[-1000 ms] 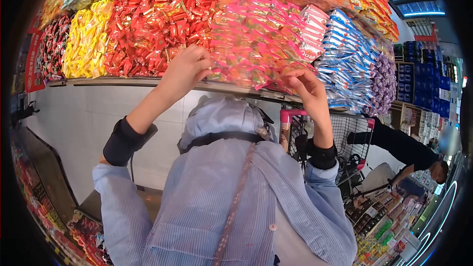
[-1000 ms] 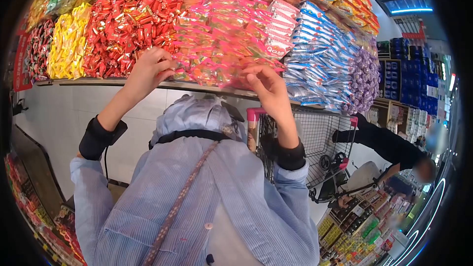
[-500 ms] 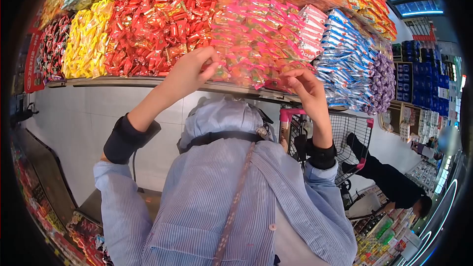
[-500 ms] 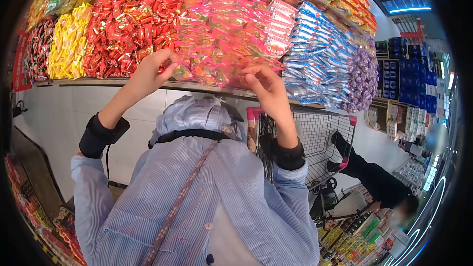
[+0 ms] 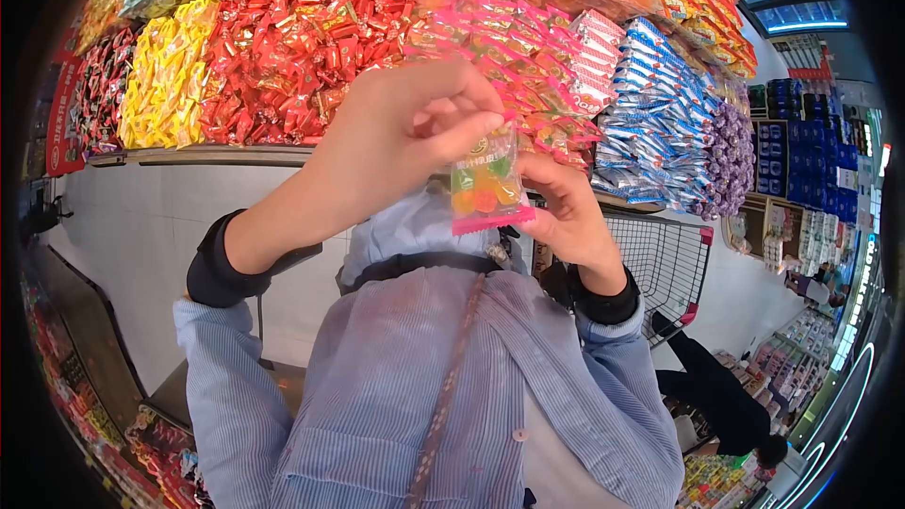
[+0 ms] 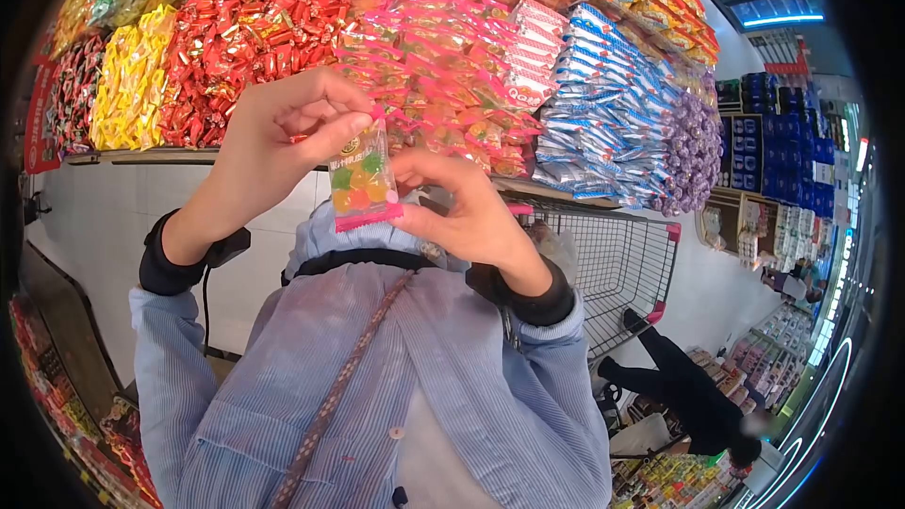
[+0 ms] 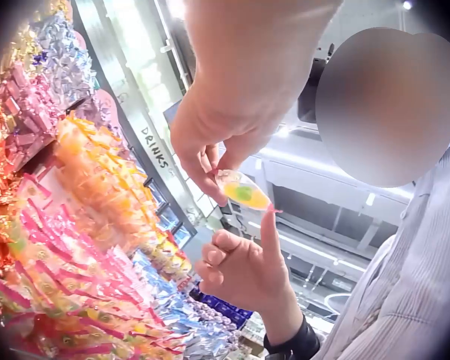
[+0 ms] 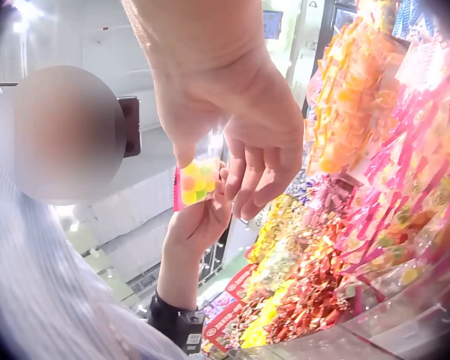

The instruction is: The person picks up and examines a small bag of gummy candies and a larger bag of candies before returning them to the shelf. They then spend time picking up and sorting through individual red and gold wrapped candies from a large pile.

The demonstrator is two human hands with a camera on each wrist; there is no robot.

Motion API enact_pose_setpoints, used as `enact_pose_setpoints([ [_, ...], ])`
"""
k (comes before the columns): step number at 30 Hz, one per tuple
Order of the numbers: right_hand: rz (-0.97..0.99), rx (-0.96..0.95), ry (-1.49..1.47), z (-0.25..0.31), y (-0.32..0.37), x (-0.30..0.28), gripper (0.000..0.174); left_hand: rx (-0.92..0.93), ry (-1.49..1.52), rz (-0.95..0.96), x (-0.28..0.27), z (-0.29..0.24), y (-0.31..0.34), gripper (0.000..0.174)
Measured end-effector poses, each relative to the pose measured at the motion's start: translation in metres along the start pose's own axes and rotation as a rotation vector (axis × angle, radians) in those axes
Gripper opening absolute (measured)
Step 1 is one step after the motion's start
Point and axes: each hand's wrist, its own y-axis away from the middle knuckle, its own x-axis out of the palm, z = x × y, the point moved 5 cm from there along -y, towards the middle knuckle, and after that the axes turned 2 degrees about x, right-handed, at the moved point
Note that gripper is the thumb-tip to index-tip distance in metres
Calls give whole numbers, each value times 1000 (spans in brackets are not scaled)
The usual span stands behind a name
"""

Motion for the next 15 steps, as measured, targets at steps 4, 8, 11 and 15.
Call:
enact_pose_setpoints([
  [4, -17, -72, -52, 7, 3, 2, 32, 60, -109, -27, 0, -6, 2, 8],
  [8, -69, -57, -7, 9, 2, 2, 28, 141, -200, -29, 2, -8, 1, 9],
  [11, -97, -16, 34, 6, -1, 1, 22, 102, -43, 38, 7, -4, -2, 10],
  [15, -148, 22, 3, 2, 1, -3, 17, -41, 185, 93, 10, 0, -7, 10],
])
